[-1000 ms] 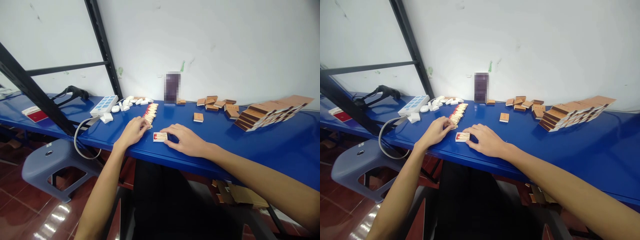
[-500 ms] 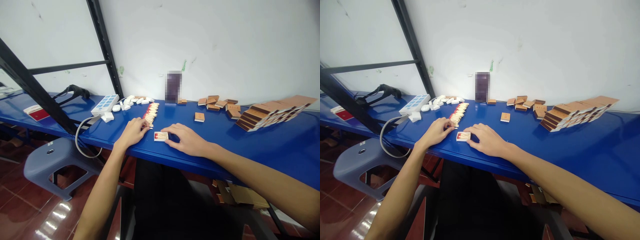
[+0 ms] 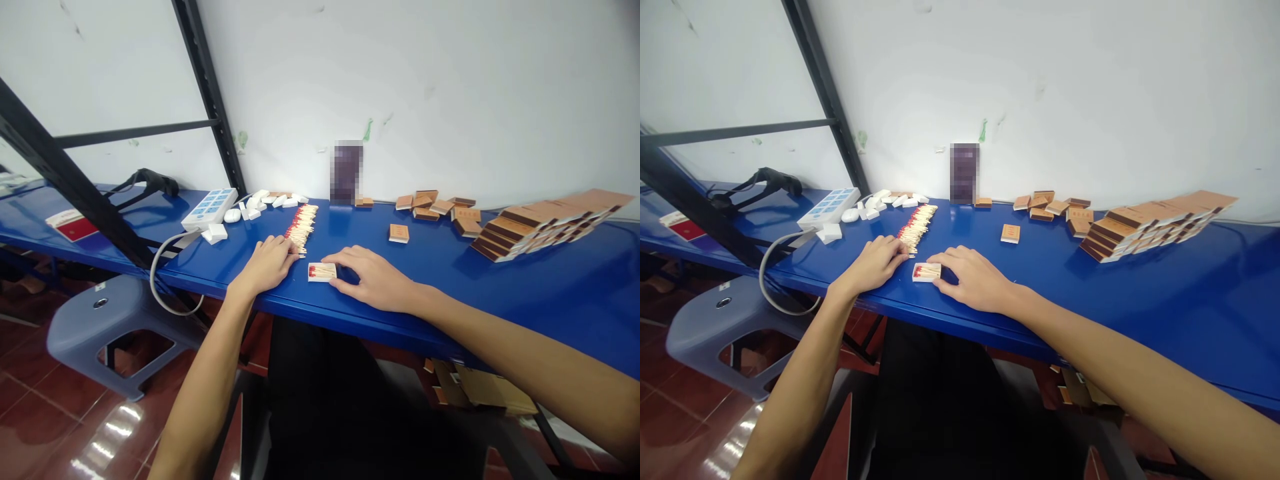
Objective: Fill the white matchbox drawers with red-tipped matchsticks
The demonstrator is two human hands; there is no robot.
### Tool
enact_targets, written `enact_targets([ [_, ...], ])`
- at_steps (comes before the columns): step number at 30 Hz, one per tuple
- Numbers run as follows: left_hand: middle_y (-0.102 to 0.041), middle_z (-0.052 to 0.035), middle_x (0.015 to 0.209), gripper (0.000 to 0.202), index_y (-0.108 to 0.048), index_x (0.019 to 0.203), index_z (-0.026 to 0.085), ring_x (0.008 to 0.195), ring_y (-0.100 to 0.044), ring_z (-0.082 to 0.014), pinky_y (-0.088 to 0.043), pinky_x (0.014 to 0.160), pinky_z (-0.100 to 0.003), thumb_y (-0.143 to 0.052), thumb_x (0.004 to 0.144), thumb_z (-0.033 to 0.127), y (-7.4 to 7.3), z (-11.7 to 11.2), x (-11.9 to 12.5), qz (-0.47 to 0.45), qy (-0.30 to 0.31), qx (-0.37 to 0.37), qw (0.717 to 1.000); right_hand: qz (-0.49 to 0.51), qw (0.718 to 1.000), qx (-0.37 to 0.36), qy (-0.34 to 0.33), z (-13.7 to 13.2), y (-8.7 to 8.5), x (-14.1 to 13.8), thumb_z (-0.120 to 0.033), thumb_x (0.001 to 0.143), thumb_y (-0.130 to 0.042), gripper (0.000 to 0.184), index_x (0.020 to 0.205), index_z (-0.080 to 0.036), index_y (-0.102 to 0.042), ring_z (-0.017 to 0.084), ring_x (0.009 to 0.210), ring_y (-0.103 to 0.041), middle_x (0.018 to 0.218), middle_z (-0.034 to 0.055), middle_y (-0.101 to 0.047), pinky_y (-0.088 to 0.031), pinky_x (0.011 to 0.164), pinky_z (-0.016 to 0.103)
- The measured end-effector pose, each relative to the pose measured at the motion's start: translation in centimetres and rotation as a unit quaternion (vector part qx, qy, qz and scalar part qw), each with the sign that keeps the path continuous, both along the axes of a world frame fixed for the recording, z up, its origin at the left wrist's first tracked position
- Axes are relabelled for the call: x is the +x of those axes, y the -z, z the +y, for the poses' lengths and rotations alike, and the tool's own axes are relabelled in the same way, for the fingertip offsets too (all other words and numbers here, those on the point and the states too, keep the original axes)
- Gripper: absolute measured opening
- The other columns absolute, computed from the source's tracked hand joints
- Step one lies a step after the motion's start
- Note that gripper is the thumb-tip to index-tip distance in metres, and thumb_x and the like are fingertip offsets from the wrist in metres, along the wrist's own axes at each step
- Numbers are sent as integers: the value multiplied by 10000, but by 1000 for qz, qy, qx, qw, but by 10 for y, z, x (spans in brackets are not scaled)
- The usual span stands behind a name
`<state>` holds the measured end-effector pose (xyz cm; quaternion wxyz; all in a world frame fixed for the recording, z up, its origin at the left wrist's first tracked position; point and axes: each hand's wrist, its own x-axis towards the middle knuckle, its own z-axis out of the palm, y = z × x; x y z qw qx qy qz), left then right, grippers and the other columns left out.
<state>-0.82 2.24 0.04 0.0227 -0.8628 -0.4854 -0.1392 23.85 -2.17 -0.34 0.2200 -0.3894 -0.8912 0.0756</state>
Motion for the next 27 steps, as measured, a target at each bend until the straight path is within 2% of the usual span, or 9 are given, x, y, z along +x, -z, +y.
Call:
enact_targets([
  [7, -620, -91, 1029, 214, -566, 945, 181, 948, -515, -267, -368, 810, -411, -391, 1028, 273, 1, 1, 1, 20, -2, 13, 1000, 1, 1000, 1, -2, 1, 0, 1, -389, 967, -517, 385, 1303, -225, -604, 265, 1024, -596, 1150, 89, -686, -465, 900, 452],
  [11, -604, -92, 1006, 214, -536, 925, 185, 917, -499, -257, -369, 798, -402, -365, 1030, 258, -2, 0, -1, -13, 11, 20, 1000, 3, 1000, 0, 3, 0, 1, 1, -393, 965, -513, 418, 1340, -220, -576, 276, 1048, -594, 1163, 97, -680, -461, 919, 469],
  [16, -590, -63, 975, 200, -510, 927, 197, 895, -502, -224, -390, 831, -378, -350, 1032, 253, -14, -17, 10, -101, 84, 9, 991, 32, 999, -14, 12, 0, 1, 0, -382, 938, -543, 557, 1461, -220, -438, 274, 1030, -606, 1116, 91, -684, -474, 905, 464],
  [19, -598, -68, 1011, 170, -523, 939, 196, 950, -538, -227, -396, 853, -378, -374, 1016, 224, -17, -30, 23, -86, 110, -16, 990, 46, 999, -23, 11, -1, 1, -1, -360, 918, -570, 632, 1499, -222, -363, 262, 1000, -613, 1076, 77, -684, -474, 907, 461],
  [22, -607, -78, 1038, 157, -552, 951, 190, 1004, -553, -242, -405, 875, -388, -404, 1001, 210, -14, -36, 35, -53, 105, -24, 993, 54, 998, -23, 7, -1, 1, -1, -335, 899, -589, 637, 1487, -232, -368, 256, 1018, -618, 1087, 72, -682, -471, 923, 462],
  [27, -620, -74, 999, 157, -625, 930, 190, 1001, -572, -253, -415, 873, -399, -475, 971, 214, -11, -39, 42, -30, 77, 12, 997, 55, 998, -7, 4, -1, 1, -2, -330, 894, -599, 576, 1439, -250, -429, 264, 1025, -627, 1098, 74, -688, -481, 913, 469],
])
